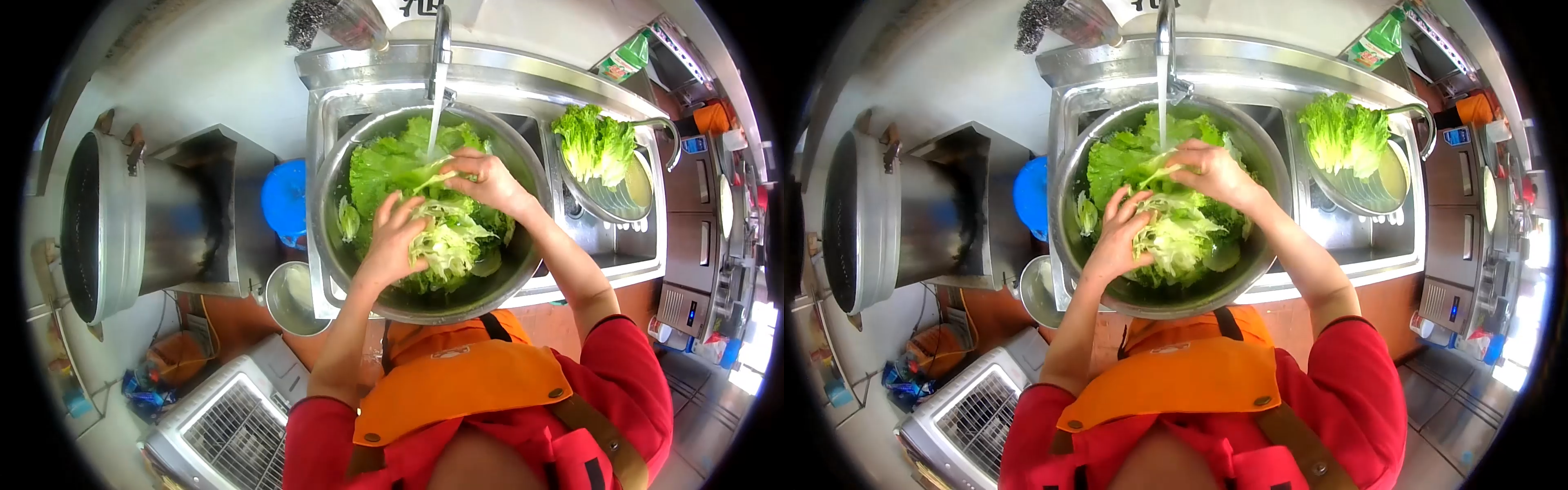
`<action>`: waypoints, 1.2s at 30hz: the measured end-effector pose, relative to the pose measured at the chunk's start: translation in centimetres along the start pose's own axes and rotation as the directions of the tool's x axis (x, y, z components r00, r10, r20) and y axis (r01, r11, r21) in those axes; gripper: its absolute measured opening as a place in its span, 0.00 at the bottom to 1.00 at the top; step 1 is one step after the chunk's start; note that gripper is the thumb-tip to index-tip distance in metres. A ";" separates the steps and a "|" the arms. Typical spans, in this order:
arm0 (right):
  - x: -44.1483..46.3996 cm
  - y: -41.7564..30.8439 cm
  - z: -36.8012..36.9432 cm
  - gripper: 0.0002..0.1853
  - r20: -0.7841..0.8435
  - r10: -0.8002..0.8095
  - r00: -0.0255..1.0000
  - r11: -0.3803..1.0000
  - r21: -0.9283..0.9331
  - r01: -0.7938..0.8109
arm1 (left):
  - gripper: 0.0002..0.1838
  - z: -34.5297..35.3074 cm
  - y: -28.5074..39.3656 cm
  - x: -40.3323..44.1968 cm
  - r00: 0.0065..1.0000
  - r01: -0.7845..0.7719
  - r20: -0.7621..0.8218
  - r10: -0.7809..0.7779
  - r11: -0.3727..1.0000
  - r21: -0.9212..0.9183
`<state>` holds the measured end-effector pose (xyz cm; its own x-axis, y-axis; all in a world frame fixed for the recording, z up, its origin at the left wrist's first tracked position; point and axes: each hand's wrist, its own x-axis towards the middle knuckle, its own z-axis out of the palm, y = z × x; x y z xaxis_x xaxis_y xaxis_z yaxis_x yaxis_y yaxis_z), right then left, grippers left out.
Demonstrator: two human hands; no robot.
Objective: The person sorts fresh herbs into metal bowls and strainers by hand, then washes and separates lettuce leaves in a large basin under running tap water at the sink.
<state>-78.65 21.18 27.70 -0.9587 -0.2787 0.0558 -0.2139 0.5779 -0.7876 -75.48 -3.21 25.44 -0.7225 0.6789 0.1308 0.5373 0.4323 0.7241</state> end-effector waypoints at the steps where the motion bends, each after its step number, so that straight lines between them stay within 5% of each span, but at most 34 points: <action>1: -0.4 0.1 -0.2 0.12 0.077 0.057 0.995 0.994 0.085 -0.063 | 0.30 0.1 0.0 0.0 1.000 -0.008 -0.004 0.008 1.000 0.002; 2: -0.8 1.4 0.2 0.12 0.126 0.017 0.992 0.988 0.147 -0.036 | 0.29 0.2 -0.2 0.0 1.000 -0.013 0.002 0.013 1.000 0.027; 5: -1.9 2.6 0.8 0.11 0.248 0.221 0.943 0.735 0.594 -0.328 | 0.32 0.2 -0.1 -0.1 0.999 -0.006 0.040 0.006 1.000 0.020; 10: -3.1 4.2 1.0 0.15 0.335 0.344 0.877 0.376 0.807 -0.455 | 0.33 -0.2 0.5 0.6 0.995 -0.016 0.103 0.004 0.993 0.116; 12: -3.4 4.1 1.2 0.14 0.367 0.221 0.904 0.421 0.800 -0.427 | 0.33 0.0 0.8 0.7 0.993 -0.011 0.122 -0.009 0.986 0.167; 17: -3.8 2.6 0.6 0.14 0.470 0.024 0.883 0.509 0.754 -0.415 | 0.33 1.4 0.3 0.2 0.995 0.090 0.057 -0.086 0.993 -0.076; 19: -3.8 3.0 0.8 0.14 0.505 0.019 0.863 0.594 0.689 -0.416 | 0.33 1.5 0.0 -0.2 0.988 0.151 0.039 -0.147 0.973 -0.175; 21: -4.1 2.8 1.0 0.15 0.485 0.016 0.874 0.671 0.643 -0.369 | 0.33 1.5 -0.4 -0.3 0.998 0.045 -0.033 -0.048 0.995 -0.093; 26: -4.5 1.6 1.2 0.14 0.494 0.047 0.868 0.679 0.622 -0.390 | 0.30 0.8 -0.3 0.2 0.996 0.083 0.050 -0.074 0.968 -0.237; 29: -5.4 0.2 0.8 0.16 0.389 0.188 0.902 0.746 0.541 -0.389 | 0.29 1.6 -1.4 0.8 0.991 0.054 0.133 -0.034 0.986 -0.155; 33: -7.9 -0.3 0.1 0.19 -0.137 0.409 0.902 0.797 0.535 -0.280 | 0.35 1.2 -3.5 1.9 0.995 -0.019 0.088 0.038 0.978 -0.206; 35: -9.5 -1.7 -1.8 0.18 -0.323 0.459 0.828 0.842 0.456 -0.289 | 0.36 1.3 -6.9 2.8 0.988 0.140 0.107 -0.115 0.955 -0.261; 36: -10.6 -1.4 -2.2 0.17 -0.418 0.385 0.823 0.915 0.287 -0.282 | 0.36 0.9 -7.5 4.3 0.991 0.013 0.132 0.036 0.936 -0.351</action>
<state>-68.57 25.00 29.50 -0.9495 0.3138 -0.0002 0.1281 0.3871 -0.9131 -82.26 -3.00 19.95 -0.6390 0.7663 0.0662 0.3412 0.2053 0.9173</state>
